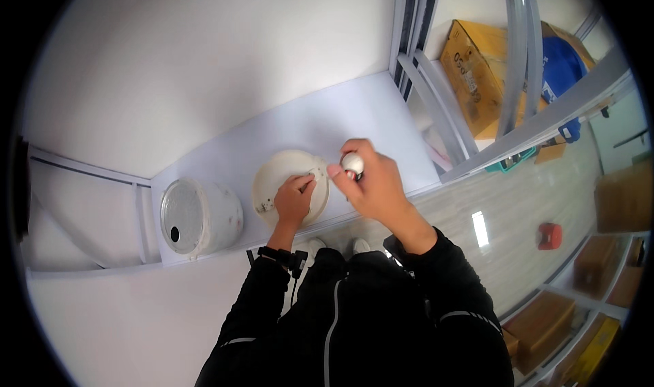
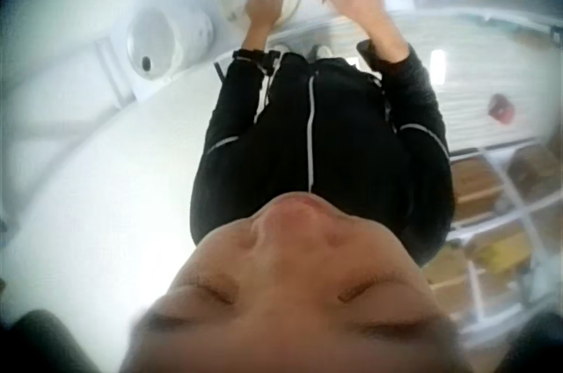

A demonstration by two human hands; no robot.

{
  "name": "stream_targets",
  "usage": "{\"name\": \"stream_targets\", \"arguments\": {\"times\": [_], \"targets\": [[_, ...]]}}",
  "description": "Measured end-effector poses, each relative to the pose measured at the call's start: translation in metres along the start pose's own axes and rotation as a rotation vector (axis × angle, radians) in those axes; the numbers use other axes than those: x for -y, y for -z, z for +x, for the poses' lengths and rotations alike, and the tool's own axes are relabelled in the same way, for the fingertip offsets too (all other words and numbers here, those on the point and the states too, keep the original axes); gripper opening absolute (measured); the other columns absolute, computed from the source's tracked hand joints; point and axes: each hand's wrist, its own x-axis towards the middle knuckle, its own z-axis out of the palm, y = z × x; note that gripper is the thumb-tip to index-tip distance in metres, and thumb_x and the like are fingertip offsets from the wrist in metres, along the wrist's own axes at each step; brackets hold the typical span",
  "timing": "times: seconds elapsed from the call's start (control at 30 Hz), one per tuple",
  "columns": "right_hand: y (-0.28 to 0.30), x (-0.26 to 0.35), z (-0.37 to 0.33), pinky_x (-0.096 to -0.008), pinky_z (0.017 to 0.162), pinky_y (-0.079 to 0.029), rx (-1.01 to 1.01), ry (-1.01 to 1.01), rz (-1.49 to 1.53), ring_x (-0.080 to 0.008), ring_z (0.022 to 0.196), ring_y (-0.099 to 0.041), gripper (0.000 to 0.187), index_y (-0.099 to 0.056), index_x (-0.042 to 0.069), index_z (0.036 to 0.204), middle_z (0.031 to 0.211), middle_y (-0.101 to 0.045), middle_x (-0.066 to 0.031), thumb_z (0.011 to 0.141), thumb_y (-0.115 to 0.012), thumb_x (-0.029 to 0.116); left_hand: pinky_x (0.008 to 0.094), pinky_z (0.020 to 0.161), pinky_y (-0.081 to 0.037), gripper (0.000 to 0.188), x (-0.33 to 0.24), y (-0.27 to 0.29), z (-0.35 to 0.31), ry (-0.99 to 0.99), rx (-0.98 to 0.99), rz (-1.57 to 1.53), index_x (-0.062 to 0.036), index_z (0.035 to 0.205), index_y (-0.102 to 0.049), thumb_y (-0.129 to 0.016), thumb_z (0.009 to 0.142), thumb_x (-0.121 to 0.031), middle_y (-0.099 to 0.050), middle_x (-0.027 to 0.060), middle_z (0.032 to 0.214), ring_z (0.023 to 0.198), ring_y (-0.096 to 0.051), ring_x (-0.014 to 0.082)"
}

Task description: The person uses a screwdriver to tighten screws on a white circular light fixture base and a perforated metal cover. They handle small components and wires, securing parts together on a white shelf.

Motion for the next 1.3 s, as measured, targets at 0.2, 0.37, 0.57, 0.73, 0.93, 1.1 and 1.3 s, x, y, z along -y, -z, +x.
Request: {"name": "stream_targets", "arguments": {"times": [0.2,0.37,0.57,0.73,0.93,1.1,1.3], "targets": [[-0.024,-0.017,0.001,-0.0322,0.069,-0.059,-0.028,0.100,0.064,-0.0229,0.075,-0.074,0.037,-0.060,0.003,0.118,0.089,-0.074,-0.0115,0.099,-0.080,0.028,0.0355,0.077,-0.057,0.016,-0.004,0.003,0.001,0.148,0.094,-0.048,-0.0160,0.104,-0.083,-0.078,0.092,-0.026,-0.078,-0.0001,0.104,0.087,-0.074,0.0240],[-0.037,-0.038,-0.005,-0.0327,0.085,-0.060,0.160,0.039,-0.076,-0.0218,0.096,-0.079,0.036,-0.055,0.002,0.125,0.104,-0.080,-0.0133,0.102,-0.076,0.020,0.0370,0.077,-0.057,0.017,-0.003,0.003,0.001,0.168,0.104,-0.038,-0.0166,0.105,-0.083,-0.077,0.092,-0.026,-0.078,-0.0008,0.105,0.088,-0.074,0.0235],[-0.045,-0.039,-0.006,-0.0349,0.087,-0.060,0.156,0.050,-0.055,-0.0247,0.101,-0.079,0.036,-0.054,0.002,0.125,0.111,-0.079,-0.0143,0.102,-0.076,0.020,0.0381,0.077,-0.057,0.017,-0.005,0.003,0.000,0.191,0.102,-0.037,-0.0171,0.106,-0.083,-0.078,0.092,-0.025,-0.078,-0.0018,0.106,0.089,-0.074,0.0234],[-0.049,-0.043,-0.006,-0.0361,0.089,-0.059,0.199,0.015,-0.051,-0.0260,0.102,-0.079,0.038,-0.054,0.003,0.126,0.114,-0.077,-0.0150,0.102,-0.077,0.021,0.0386,0.077,-0.057,0.017,-0.006,0.005,0.001,0.194,0.107,-0.052,-0.0172,0.106,-0.083,-0.078,0.092,-0.026,-0.078,-0.0019,0.106,0.088,-0.074,0.0239],[-0.057,-0.040,-0.004,-0.0368,0.078,-0.061,0.124,0.114,-0.047,-0.0304,0.092,-0.077,0.040,-0.058,0.000,0.124,0.104,-0.077,-0.0170,0.101,-0.077,0.026,0.0376,0.076,-0.058,0.018,-0.007,0.006,0.001,0.185,0.107,-0.037,-0.0166,0.106,-0.084,-0.079,0.092,-0.026,-0.079,-0.0002,0.104,0.087,-0.075,0.0243],[-0.056,-0.044,-0.001,-0.0425,0.092,-0.059,0.159,0.154,-0.092,-0.0341,0.090,-0.076,0.038,-0.057,0.001,0.124,0.105,-0.076,-0.0168,0.101,-0.076,0.024,0.0401,0.077,-0.057,0.017,-0.007,0.007,0.001,0.175,0.128,-0.055,-0.0178,0.107,-0.084,-0.076,0.094,-0.024,-0.078,-0.0007,0.108,0.092,-0.074,0.0255],[-0.055,-0.042,0.002,-0.0449,0.105,-0.053,0.252,0.176,-0.135,-0.0342,0.101,-0.075,0.036,-0.052,0.001,0.127,0.111,-0.076,-0.0167,0.104,-0.071,0.020,0.0397,0.075,-0.057,0.018,-0.004,0.003,0.001,0.135,0.091,-0.050,-0.0162,0.105,-0.084,-0.075,0.094,-0.026,-0.078,0.0015,0.103,0.088,-0.074,0.0271]]}}
